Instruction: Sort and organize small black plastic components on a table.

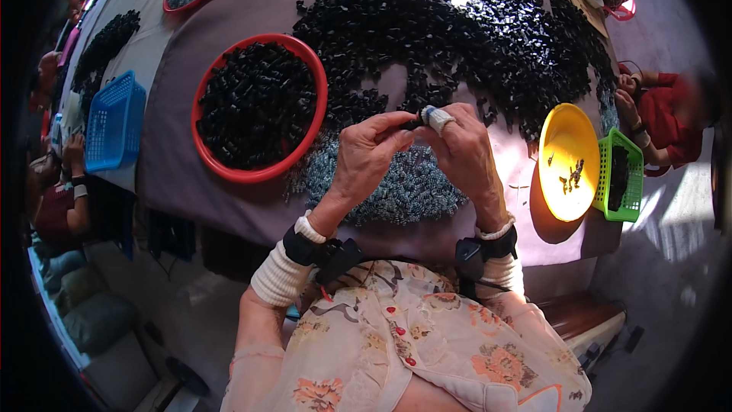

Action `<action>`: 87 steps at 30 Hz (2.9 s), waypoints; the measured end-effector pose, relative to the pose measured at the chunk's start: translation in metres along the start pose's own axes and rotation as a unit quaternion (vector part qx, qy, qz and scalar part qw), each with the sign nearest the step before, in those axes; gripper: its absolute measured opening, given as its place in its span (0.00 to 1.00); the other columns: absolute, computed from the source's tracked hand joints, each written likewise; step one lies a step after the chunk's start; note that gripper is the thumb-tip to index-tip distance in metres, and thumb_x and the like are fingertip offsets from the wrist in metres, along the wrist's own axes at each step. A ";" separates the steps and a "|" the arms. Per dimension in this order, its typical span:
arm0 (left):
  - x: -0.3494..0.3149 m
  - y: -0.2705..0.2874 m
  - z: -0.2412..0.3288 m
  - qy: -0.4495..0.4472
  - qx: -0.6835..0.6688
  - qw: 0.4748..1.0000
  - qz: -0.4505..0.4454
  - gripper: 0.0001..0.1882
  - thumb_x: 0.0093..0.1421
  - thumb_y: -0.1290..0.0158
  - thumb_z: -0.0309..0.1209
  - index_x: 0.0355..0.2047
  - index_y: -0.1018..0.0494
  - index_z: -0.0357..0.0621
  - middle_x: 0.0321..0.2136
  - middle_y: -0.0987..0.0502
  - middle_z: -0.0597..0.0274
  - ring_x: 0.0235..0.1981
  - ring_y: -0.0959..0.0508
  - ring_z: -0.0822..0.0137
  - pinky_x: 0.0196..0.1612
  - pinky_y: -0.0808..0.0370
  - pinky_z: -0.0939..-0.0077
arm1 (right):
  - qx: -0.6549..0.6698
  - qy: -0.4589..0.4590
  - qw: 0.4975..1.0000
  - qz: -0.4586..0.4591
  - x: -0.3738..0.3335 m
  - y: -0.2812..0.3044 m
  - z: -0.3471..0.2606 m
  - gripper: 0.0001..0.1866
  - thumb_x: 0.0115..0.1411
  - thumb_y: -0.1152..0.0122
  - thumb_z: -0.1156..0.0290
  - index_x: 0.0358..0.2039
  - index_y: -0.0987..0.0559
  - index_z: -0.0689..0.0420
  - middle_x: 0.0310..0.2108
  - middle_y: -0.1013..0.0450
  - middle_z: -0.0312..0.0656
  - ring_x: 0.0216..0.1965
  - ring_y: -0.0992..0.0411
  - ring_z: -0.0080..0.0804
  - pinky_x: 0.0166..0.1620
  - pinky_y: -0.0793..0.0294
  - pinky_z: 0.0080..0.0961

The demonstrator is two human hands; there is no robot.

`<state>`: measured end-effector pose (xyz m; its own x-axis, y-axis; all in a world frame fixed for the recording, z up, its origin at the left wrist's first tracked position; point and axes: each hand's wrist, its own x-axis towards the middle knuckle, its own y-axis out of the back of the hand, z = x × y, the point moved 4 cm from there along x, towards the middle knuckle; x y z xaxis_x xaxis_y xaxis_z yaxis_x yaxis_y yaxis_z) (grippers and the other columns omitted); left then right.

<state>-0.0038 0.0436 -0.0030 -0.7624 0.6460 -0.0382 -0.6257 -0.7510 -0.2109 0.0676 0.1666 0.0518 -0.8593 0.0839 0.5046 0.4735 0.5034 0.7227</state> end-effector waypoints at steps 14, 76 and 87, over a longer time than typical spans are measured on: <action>0.002 0.001 -0.003 0.006 -0.006 1.000 0.019 0.10 0.56 0.48 0.20 0.39 0.24 0.34 0.29 0.22 0.63 0.29 0.24 0.79 0.33 0.25 0.86 | -0.100 0.035 0.994 -0.036 -0.003 -0.012 -0.004 0.06 0.50 0.44 0.77 0.30 0.27 0.63 0.26 0.32 0.45 0.31 0.32 0.42 0.41 0.34 0.35; 0.003 -0.013 -0.012 0.152 -0.205 0.960 -0.118 0.14 0.64 0.56 0.31 0.34 0.27 0.31 0.28 0.22 0.56 0.31 0.21 0.69 0.39 0.22 0.74 | -0.006 0.022 1.000 -0.004 -0.010 -0.014 0.012 0.09 0.41 0.38 0.71 0.19 0.30 0.59 0.20 0.34 0.41 0.27 0.34 0.39 0.38 0.36 0.33; 0.001 -0.012 -0.010 0.187 -0.132 0.968 -0.103 0.18 0.66 0.56 0.38 0.34 0.27 0.32 0.29 0.22 0.56 0.32 0.20 0.68 0.40 0.22 0.73 | 0.000 0.045 0.999 0.004 -0.012 -0.011 0.018 0.14 0.44 0.34 0.64 0.18 0.30 0.57 0.18 0.34 0.39 0.24 0.34 0.38 0.36 0.37 0.32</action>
<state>0.0048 0.0551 -0.0104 -0.4819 0.8195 -0.3101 -0.6556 -0.5720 -0.4929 0.0696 0.1754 0.0295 -0.8346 0.0097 0.5507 0.4803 0.5024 0.7190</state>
